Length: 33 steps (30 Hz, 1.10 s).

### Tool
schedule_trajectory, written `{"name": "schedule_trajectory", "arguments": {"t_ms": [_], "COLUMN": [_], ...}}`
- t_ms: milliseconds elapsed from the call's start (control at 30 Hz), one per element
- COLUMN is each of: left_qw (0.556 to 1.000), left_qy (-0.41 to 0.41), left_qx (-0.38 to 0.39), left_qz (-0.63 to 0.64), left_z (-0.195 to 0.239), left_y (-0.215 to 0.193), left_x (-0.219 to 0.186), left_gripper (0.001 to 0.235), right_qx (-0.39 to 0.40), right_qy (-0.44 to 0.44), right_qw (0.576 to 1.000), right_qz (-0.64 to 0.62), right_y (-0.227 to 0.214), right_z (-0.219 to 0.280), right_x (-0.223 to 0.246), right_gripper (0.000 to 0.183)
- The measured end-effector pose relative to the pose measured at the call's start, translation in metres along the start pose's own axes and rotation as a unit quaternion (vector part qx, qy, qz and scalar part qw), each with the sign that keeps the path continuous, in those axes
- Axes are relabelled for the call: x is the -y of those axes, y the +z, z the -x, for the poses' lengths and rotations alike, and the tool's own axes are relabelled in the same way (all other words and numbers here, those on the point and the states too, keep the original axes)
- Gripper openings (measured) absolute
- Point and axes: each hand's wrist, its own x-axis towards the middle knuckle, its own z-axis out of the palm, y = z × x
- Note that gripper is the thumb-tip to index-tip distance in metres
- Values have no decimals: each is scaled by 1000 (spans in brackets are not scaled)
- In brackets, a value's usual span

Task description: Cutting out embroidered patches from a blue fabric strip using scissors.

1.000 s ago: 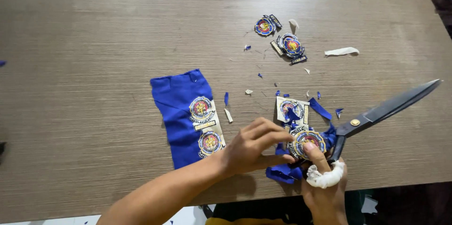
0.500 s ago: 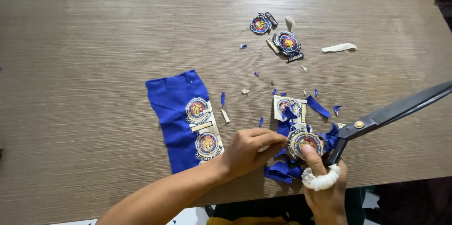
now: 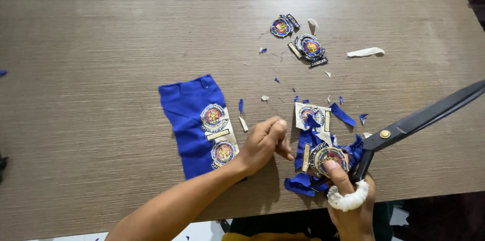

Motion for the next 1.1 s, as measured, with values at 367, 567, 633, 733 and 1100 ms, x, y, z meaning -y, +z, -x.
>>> {"name": "schedule_trajectory", "arguments": {"t_ms": [367, 567, 633, 733, 1100], "left_qw": [987, 959, 943, 991, 996], "left_qy": [-66, -72, -84, 25, 11], "left_qx": [134, 246, 296, 103, 23], "left_qz": [65, -117, -127, -81, -85], "left_z": [8, 12, 9, 4, 8], "left_y": [9, 6, 6, 8, 16], "left_x": [5, -27, -26, -7, -15], "left_gripper": [40, 26, 31, 59, 24], "right_qx": [-67, -49, -56, -80, 11], "right_qy": [-13, -85, -93, -27, -11], "right_qw": [994, 994, 993, 995, 1000], "right_qz": [-80, -40, -37, -57, -6], "right_y": [44, 35, 37, 43, 40], "right_z": [12, 5, 6, 17, 13], "right_x": [55, 58, 69, 87, 51], "right_gripper": [25, 20, 21, 24, 24]}}
